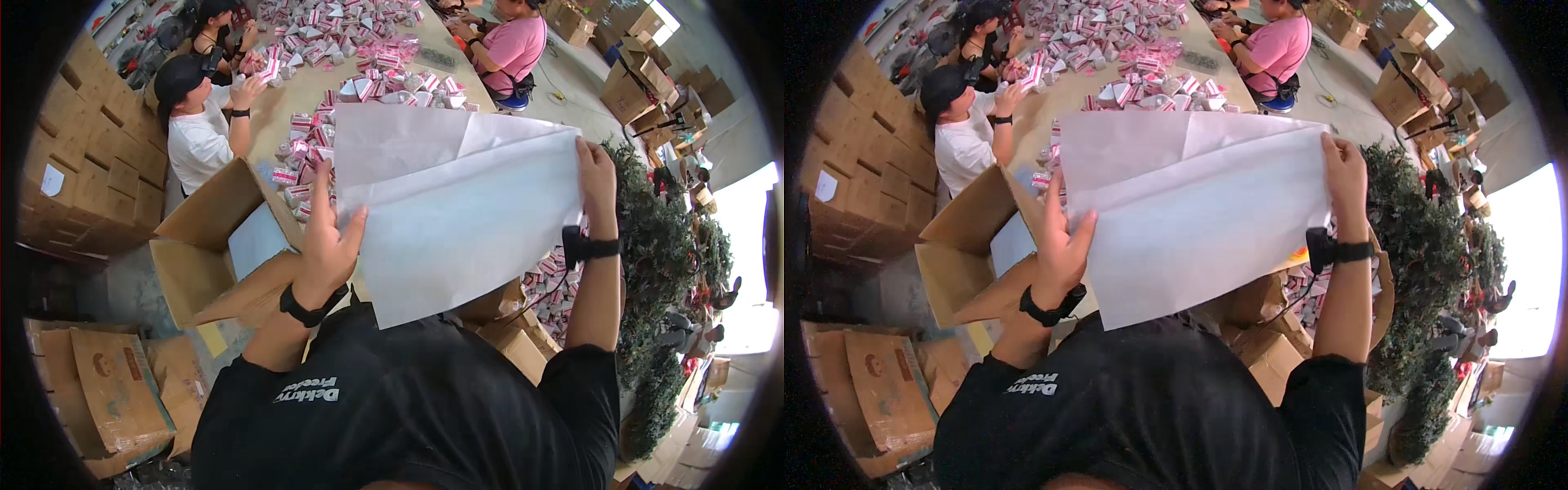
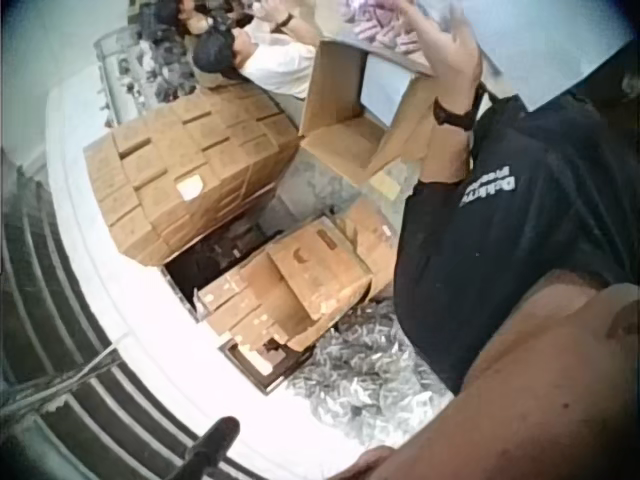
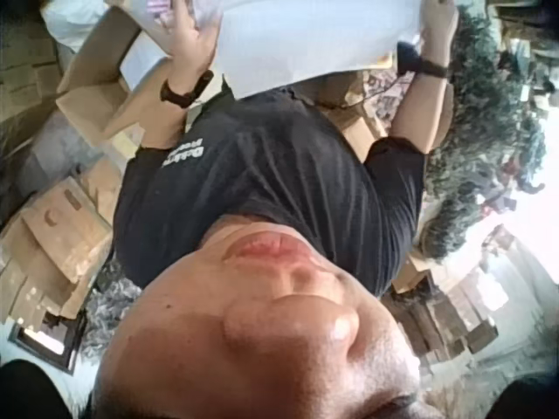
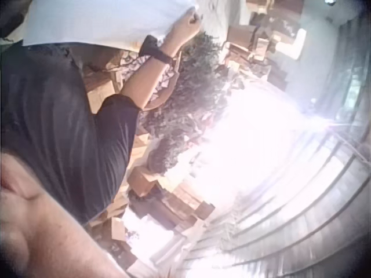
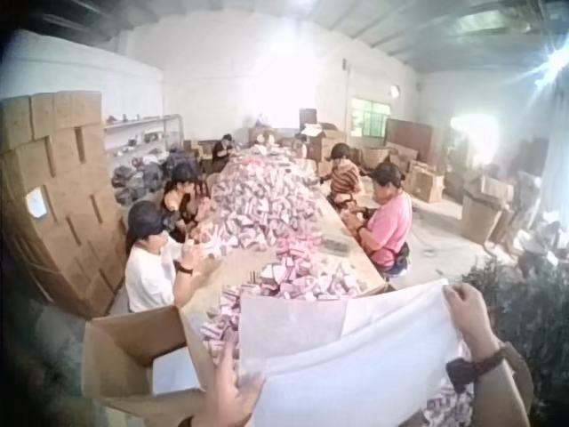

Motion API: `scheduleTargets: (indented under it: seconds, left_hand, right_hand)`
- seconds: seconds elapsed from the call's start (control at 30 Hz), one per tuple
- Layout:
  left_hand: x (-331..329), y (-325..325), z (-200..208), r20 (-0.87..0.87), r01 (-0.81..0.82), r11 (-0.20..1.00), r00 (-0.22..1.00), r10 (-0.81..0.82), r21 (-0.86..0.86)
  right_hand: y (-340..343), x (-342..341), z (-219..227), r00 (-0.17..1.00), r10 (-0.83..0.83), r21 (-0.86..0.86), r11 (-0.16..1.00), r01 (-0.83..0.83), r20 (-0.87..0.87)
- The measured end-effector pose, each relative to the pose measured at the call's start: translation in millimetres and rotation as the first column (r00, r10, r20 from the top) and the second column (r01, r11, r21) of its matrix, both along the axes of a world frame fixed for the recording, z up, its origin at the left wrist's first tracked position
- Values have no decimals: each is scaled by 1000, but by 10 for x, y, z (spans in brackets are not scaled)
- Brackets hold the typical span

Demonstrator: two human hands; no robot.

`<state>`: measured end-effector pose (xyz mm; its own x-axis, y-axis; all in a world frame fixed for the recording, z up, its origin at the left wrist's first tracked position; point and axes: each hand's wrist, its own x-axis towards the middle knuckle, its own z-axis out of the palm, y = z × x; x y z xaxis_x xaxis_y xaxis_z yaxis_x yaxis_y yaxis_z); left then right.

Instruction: Packing small pink packages into cardboard boxes and sealing them with tape.

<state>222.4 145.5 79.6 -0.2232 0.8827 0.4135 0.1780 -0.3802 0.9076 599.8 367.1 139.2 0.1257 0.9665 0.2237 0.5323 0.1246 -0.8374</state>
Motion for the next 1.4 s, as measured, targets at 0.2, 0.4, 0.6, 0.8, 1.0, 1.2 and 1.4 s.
scheduleTargets:
  seconds: [0.2,0.4,0.6,0.8,1.0,1.2,1.4]
  left_hand:
    - [63,228,-182,-225,-344,939,914,337,9]
    - [148,294,54,-478,-376,810,868,137,-451]
    - [261,368,165,-723,-439,780,690,-25,-446]
    - [523,346,836,-828,-440,833,559,-37,-334]
    - [817,924,923,-735,-14,819,451,-506,-573]
    - [967,1881,196,-604,-113,593,150,-783,-797]
    - [1196,2481,-588,-481,6,482,36,-876,-876]
  right_hand:
    - [141,-612,51,817,129,158,953,-259,562]
    - [147,-1060,-203,265,681,-611,731,-303,683]
    - [418,-1353,-653,-70,795,-784,575,-233,603]
    - [532,-1664,-1008,-303,815,-866,491,-94,495]
    - [802,-1670,-1555,-458,888,-997,71,29,50]
    - [912,-1552,-939,-445,867,-956,112,-270,226]
    - [1140,-920,-101,-43,900,-626,267,-733,435]
